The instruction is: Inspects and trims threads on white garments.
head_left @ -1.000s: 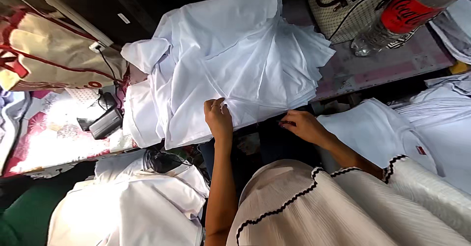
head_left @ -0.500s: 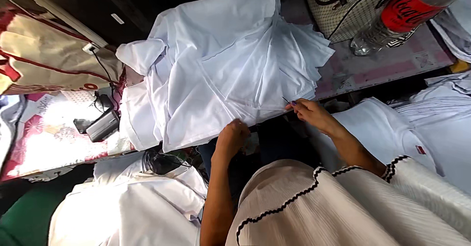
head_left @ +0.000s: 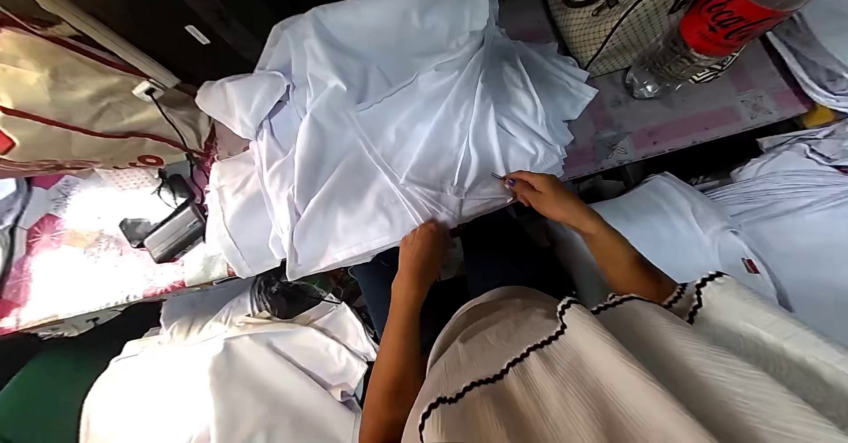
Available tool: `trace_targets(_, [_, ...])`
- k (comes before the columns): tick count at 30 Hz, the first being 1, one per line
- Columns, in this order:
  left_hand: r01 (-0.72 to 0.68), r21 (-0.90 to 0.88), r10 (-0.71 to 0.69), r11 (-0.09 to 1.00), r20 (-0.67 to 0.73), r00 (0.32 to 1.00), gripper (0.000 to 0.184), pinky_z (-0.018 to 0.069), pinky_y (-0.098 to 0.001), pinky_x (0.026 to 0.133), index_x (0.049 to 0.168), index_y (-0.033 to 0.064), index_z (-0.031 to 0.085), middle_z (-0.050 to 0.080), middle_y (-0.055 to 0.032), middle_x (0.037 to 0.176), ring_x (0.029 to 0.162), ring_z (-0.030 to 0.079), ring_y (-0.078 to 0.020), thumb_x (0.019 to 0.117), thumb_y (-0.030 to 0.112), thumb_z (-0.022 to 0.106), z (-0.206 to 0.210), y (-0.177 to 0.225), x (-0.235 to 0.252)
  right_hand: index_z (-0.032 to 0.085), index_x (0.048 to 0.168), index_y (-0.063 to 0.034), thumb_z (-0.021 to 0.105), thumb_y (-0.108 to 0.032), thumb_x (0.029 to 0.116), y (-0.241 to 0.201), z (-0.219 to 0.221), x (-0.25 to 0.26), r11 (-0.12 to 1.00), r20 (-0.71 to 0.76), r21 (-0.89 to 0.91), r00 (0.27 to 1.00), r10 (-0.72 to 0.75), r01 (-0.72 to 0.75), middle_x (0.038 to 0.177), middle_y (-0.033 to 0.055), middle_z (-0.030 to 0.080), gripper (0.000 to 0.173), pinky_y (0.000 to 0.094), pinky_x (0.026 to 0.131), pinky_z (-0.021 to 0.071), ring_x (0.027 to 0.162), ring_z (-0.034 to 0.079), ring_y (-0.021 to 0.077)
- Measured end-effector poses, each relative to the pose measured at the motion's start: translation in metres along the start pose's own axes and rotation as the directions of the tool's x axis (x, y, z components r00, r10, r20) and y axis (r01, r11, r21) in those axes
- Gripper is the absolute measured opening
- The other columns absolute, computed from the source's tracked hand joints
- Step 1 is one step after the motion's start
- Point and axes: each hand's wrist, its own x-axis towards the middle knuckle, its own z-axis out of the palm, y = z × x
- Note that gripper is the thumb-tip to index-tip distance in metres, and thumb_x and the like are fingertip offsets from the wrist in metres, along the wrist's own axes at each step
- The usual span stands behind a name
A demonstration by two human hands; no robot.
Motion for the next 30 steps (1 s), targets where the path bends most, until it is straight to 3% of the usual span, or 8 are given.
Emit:
trace_targets(1, [-0.01, -0.009, 0.01, 1.0, 0.011, 1.0, 0.029, 0.0461, -0.0641, 0.099, 0.114, -0.0037, 0.071, 0.067, -0.0253, 0.123, 0.117, 0.063, -0.0436, 0.1049, 0.019, 0.055, -0.004, 0.002, -0.01, 0.067, 0.125, -0.0007, 0.044, -0.022, 0.1113, -0.004, -0.004, -0.005, 0.997, 0.003, 0.07, 0.999, 0.037, -0.038, 0.083, 0.0105, 0.062, 0.034, 0.0373, 0.07, 0.0497, 0.072, 0.056, 0.0175])
trace_targets(3, [-0.13, -0.13, 0.094, 0.983, -0.254, 0.963, 0.026, 0.0511, -0.0588, 0.094, 0.104, -0.0059, 0.074, 0.069, -0.0248, 0.112, 0.105, 0.068, -0.0406, 0.1026, 0.014, 0.058, 0.004, 0.007, -0.012, 0.067, 0.119, -0.0015, 0.04, -0.024, 0.1124, -0.013, -0.005, -0.01, 0.969, -0.013, 0.234, 0.997, 0.08, -0.075, 0.075, 0.0011, 0.052, 0.036, 0.0253, 0.06, 0.042, 0.063, 0.046, 0.0074])
trace_targets(5, [-0.271, -0.19, 0.132, 0.944, -0.537, 0.833, 0.02, 0.0565, -0.0528, 0.085, 0.102, -0.0046, 0.075, 0.069, -0.0218, 0.106, 0.093, 0.069, -0.0352, 0.0996, 0.011, 0.063, 0.019, 0.01, 0.015, 0.066, 0.118, -0.0026, 0.037, -0.028, 0.1127, -0.024, 0.001, -0.008, 0.904, 0.045, 0.417, 0.996, 0.077, -0.089, 0.07, -0.0042, 0.047, 0.039, 0.021, 0.055, 0.0398, 0.057, 0.043, 0.0041])
trace_targets(7, [-0.298, -0.176, 0.126, 0.938, -0.628, 0.768, 0.018, 0.0576, -0.0507, 0.084, 0.108, -0.0043, 0.074, 0.067, -0.0215, 0.11, 0.095, 0.069, -0.0349, 0.098, 0.007, 0.065, 0.031, 0.011, 0.044, 0.064, 0.113, -0.0045, 0.034, -0.029, 0.1127, -0.031, 0.011, -0.004, 0.811, 0.16, 0.569, 0.986, 0.055, -0.138, 0.067, -0.0066, 0.045, 0.039, 0.0191, 0.052, 0.0397, 0.053, 0.042, 0.0028])
trace_targets(15, [-0.37, -0.208, 0.125, 0.906, -0.702, 0.701, 0.007, 0.0576, -0.044, 0.081, 0.092, -0.0048, 0.071, 0.065, -0.0186, 0.107, 0.094, 0.067, -0.0295, 0.0914, 0.002, 0.069, 0.049, -0.005, 0.059, 0.061, 0.094, -0.0113, 0.035, -0.035, 0.1128, -0.018, 0.042, 0.0, 0.587, 0.345, 0.711, 0.919, 0.188, -0.387, 0.055, -0.0112, 0.035, 0.04, 0.0141, 0.041, 0.0276, 0.041, 0.027, -0.0015])
trace_targets(20, [-0.425, -0.253, 0.115, 0.869, -0.732, 0.671, 0.005, 0.0566, -0.0405, 0.08, 0.091, -0.0038, 0.07, 0.064, -0.0179, 0.106, 0.095, 0.065, -0.0274, 0.0872, 0.0, 0.071, 0.055, -0.006, 0.058, 0.061, 0.091, -0.0099, 0.036, -0.034, 0.1129, -0.02, 0.041, -0.002, 0.571, 0.358, 0.709, 0.909, 0.213, -0.413, 0.053, -0.0113, 0.033, 0.042, 0.0135, 0.04, 0.0269, 0.04, 0.026, -0.002])
trace_targets(25, [-0.431, -0.357, 0.07, 0.828, -0.698, 0.713, 0.006, 0.055, -0.0342, 0.079, 0.091, -0.0032, 0.069, 0.061, -0.0154, 0.106, 0.093, 0.063, -0.0218, 0.0875, 0.001, 0.071, 0.052, -0.004, 0.052, 0.061, 0.088, -0.0111, 0.039, -0.034, 0.1124, -0.025, 0.046, -0.001, 0.561, 0.417, 0.687, 0.883, 0.216, -0.462, 0.053, -0.0114, 0.033, 0.04, 0.013, 0.04, 0.027, 0.04, 0.027, -0.0022])
trace_targets(30, [-0.432, -0.36, 0.078, 0.827, -0.687, 0.722, 0.007, 0.0559, -0.0358, 0.078, 0.09, -0.0032, 0.07, 0.062, -0.0163, 0.105, 0.092, 0.064, -0.023, 0.0866, 0.002, 0.073, 0.055, -0.005, 0.049, 0.063, 0.092, -0.0074, 0.041, -0.029, 0.112, -0.028, 0.056, 0.001, 0.536, 0.328, 0.731, 0.906, 0.266, -0.422, 0.055, -0.0101, 0.035, 0.036, 0.0144, 0.041, 0.0271, 0.041, 0.028, -0.001])
